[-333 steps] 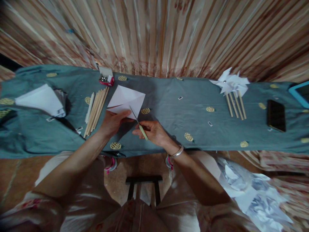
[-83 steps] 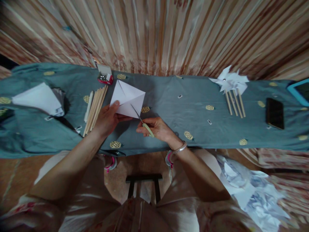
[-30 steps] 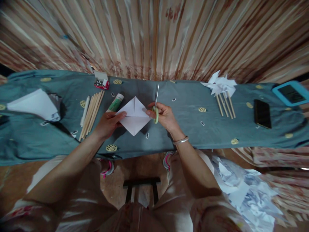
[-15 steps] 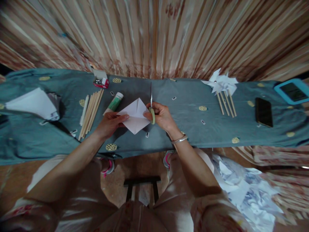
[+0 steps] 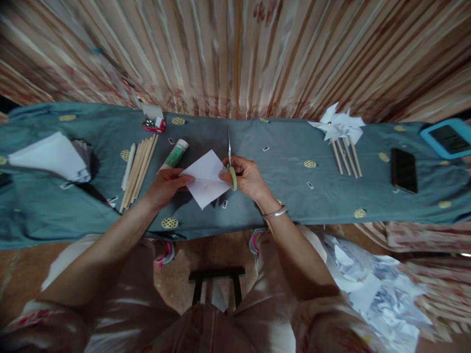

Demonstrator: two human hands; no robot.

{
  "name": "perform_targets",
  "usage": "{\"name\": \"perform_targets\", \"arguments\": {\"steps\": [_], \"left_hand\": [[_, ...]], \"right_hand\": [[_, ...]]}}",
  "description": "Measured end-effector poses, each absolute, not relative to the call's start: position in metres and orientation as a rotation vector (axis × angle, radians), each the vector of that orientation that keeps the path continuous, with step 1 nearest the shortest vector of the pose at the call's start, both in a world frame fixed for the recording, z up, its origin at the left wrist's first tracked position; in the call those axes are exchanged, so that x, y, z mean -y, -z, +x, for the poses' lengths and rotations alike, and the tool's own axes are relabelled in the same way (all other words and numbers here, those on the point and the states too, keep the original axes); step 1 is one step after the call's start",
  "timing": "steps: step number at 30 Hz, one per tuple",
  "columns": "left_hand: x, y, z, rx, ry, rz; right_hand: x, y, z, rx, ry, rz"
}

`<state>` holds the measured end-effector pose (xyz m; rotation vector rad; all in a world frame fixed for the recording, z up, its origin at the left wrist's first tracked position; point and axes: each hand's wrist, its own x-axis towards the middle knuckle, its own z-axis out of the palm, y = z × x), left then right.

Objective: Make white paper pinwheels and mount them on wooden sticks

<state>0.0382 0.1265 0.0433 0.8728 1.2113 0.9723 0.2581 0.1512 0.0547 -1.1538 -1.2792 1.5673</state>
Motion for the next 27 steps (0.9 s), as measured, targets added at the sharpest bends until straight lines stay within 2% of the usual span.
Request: {"name": "perform_targets", "arguments": {"steps": [12, 19, 27], "left_hand": [[-0.132, -0.052, 0.029, -1.269, -1.078, 0.878], [-0.125, -0.052, 0.041, -1.17, -1.132, 0.761], [-0.108, -0.044, 0.066, -1.052, -1.03, 0.937]], "right_hand": [[-0.153, -0.057, 0.27, 1.318, -1.436, -1.198], [-0.157, -0.051, 0.263, 1.15, -1.303, -1.237], [-0.152, -0.035, 0.232, 1.01, -1.35, -1.19]]}}
